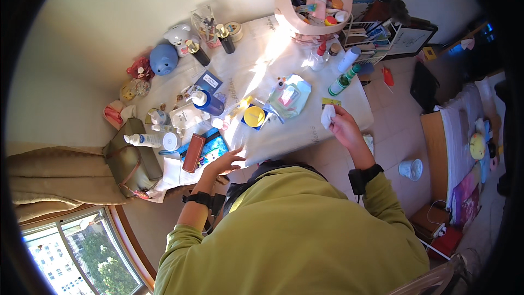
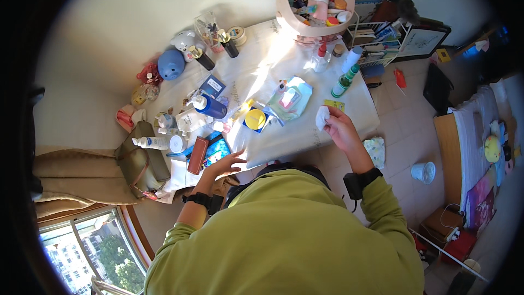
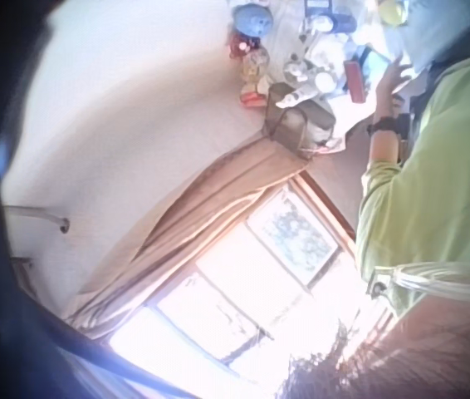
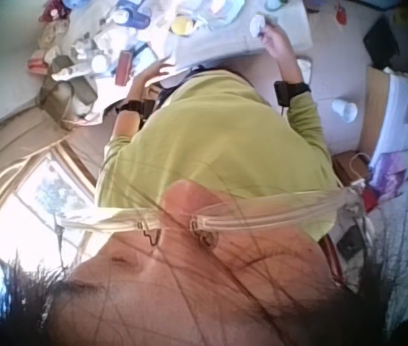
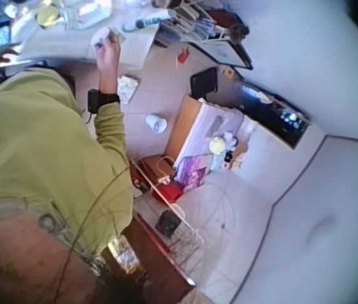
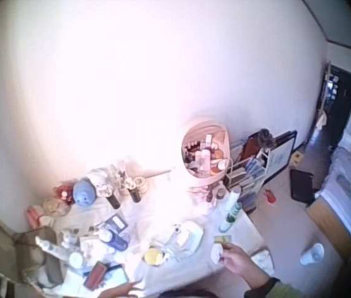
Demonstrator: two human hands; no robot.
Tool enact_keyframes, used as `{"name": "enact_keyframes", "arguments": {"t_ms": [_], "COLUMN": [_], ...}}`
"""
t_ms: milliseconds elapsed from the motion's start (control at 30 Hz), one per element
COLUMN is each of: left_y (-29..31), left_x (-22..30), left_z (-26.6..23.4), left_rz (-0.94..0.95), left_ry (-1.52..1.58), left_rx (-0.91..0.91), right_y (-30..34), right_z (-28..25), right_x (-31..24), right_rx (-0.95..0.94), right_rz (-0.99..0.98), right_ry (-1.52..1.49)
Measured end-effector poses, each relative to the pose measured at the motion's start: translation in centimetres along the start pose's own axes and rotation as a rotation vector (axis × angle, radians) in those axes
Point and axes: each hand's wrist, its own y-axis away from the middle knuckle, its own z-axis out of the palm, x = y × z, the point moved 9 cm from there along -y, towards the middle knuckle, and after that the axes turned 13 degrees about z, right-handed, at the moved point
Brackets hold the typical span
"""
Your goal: The person wipes a cluttered tabletop with a white cloth, moving small items such as bottles, containers, and plush toys aside to reach different areas. They repeatedly wipe sections of the surface and reposition objects to continue cleaning.
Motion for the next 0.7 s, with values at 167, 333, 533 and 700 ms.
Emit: {"name": "enact_keyframes", "arguments": {"t_ms": [167,333,533,700], "left_y": [0.0,0.2,0.6,0.6], "left_x": [-0.3,-0.4,-0.2,-0.5], "left_z": [-0.1,-0.1,0.6,1.7], "left_rz": [0.040,-0.014,-0.073,-0.171], "left_ry": [-0.028,0.013,0.052,0.058], "left_rx": [-0.042,-0.051,0.099,0.185], "right_y": [-7.5,-17.7,-30.5,-39.1], "right_z": [5.4,9.9,14.7,15.0], "right_x": [0.5,1.3,4.9,6.9], "right_rx": [-0.004,0.022,-0.227,0.098], "right_rz": [0.061,0.089,0.177,-0.180], "right_ry": [0.193,0.431,0.387,1.125]}}
